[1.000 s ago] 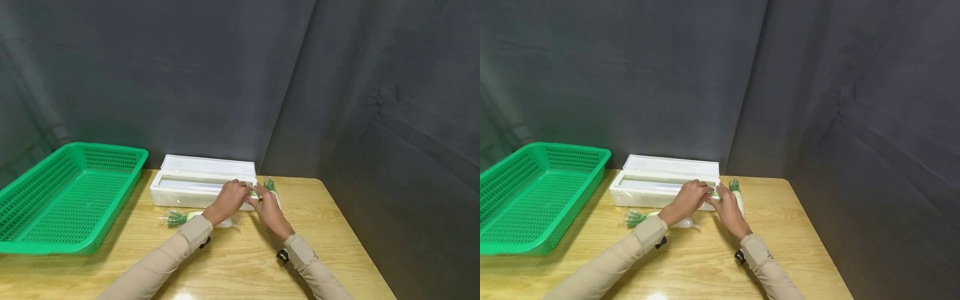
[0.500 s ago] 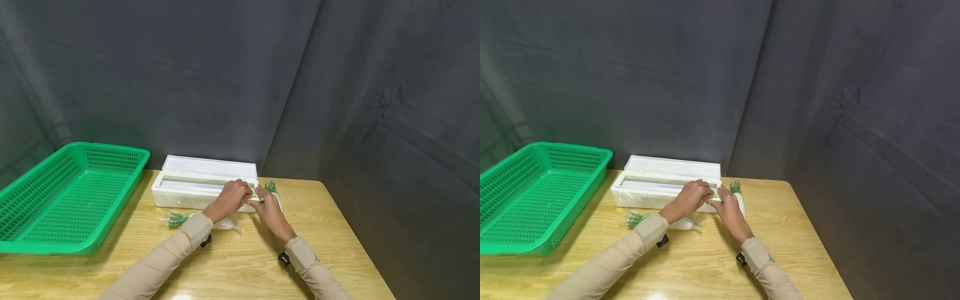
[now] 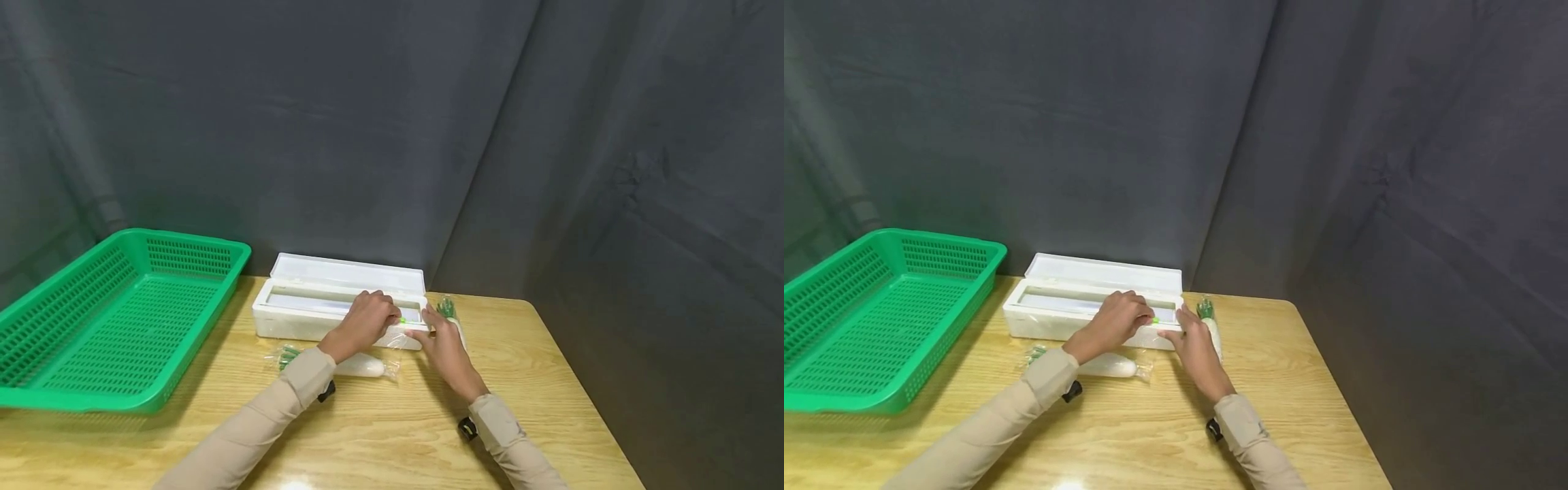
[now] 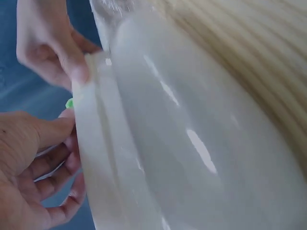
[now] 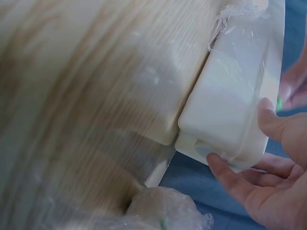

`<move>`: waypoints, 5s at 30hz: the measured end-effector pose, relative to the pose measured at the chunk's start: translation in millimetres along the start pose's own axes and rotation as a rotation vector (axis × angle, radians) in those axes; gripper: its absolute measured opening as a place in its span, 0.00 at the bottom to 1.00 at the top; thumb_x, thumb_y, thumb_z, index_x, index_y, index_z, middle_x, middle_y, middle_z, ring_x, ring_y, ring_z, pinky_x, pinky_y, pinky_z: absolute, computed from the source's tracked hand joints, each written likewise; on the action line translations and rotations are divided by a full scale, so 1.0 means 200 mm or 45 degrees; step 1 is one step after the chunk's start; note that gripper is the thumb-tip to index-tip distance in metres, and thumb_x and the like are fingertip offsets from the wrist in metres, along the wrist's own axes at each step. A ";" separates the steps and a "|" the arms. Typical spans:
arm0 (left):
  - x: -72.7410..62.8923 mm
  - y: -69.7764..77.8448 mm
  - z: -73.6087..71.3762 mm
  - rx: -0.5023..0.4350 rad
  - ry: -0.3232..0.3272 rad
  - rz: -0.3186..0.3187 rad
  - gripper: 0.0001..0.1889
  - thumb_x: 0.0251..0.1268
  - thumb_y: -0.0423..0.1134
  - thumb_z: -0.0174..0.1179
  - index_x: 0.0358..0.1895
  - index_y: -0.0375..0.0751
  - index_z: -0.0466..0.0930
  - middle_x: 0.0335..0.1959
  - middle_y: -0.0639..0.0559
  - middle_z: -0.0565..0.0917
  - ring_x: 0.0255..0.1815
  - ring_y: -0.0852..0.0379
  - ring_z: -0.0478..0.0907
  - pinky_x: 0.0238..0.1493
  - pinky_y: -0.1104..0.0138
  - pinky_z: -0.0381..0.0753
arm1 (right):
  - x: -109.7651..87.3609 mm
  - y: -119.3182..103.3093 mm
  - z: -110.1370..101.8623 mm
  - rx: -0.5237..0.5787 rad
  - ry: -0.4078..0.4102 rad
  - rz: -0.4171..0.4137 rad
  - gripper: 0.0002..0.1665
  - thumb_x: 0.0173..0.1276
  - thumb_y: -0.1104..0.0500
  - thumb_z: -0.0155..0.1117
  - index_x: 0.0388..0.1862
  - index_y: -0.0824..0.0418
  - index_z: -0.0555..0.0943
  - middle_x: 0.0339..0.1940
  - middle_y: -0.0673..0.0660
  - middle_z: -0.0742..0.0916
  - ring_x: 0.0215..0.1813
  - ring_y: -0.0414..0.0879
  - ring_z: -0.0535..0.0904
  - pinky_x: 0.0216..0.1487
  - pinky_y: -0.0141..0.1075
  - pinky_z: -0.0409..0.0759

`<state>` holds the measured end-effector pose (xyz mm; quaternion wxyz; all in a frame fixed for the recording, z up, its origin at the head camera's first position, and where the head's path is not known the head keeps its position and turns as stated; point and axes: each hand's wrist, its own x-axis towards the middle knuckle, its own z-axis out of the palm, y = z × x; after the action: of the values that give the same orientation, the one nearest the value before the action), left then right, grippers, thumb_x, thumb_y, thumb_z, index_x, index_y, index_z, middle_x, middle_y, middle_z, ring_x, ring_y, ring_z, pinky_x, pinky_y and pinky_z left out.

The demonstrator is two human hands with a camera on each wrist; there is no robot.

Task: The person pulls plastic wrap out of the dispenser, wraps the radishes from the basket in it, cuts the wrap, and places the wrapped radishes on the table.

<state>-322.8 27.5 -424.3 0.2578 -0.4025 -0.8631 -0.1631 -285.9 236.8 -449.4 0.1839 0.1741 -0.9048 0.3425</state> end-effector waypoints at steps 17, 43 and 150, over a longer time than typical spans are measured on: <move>-0.26 -0.21 -0.17 -0.039 0.089 -0.117 0.03 0.63 0.36 0.73 0.38 0.47 0.93 0.32 0.55 0.90 0.33 0.55 0.85 0.34 0.60 0.76 | -0.01 0.01 0.00 0.012 -0.045 0.000 0.35 0.69 0.56 0.73 0.67 0.78 0.76 0.74 0.77 0.71 0.76 0.67 0.69 0.68 0.53 0.76; -0.47 -0.40 -0.41 0.049 0.112 -0.359 0.02 0.63 0.31 0.72 0.36 0.42 0.93 0.35 0.50 0.92 0.37 0.46 0.89 0.33 0.52 0.85 | 0.00 0.01 -0.01 -0.067 -0.041 -0.004 0.36 0.72 0.55 0.71 0.68 0.79 0.74 0.74 0.78 0.71 0.77 0.68 0.68 0.71 0.54 0.72; -0.60 -0.32 -0.43 0.398 0.238 -0.145 0.15 0.55 0.18 0.69 0.25 0.39 0.74 0.26 0.47 0.77 0.27 0.48 0.73 0.34 0.58 0.61 | -0.02 -0.02 -0.10 0.180 -0.096 -0.225 0.02 0.75 0.65 0.65 0.41 0.63 0.84 0.36 0.53 0.87 0.40 0.44 0.83 0.46 0.41 0.86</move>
<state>-280.0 -128.5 -427.9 0.3866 -0.2910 -0.8716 -0.0781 -277.0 249.1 -435.1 0.1663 0.2785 -0.8657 0.3812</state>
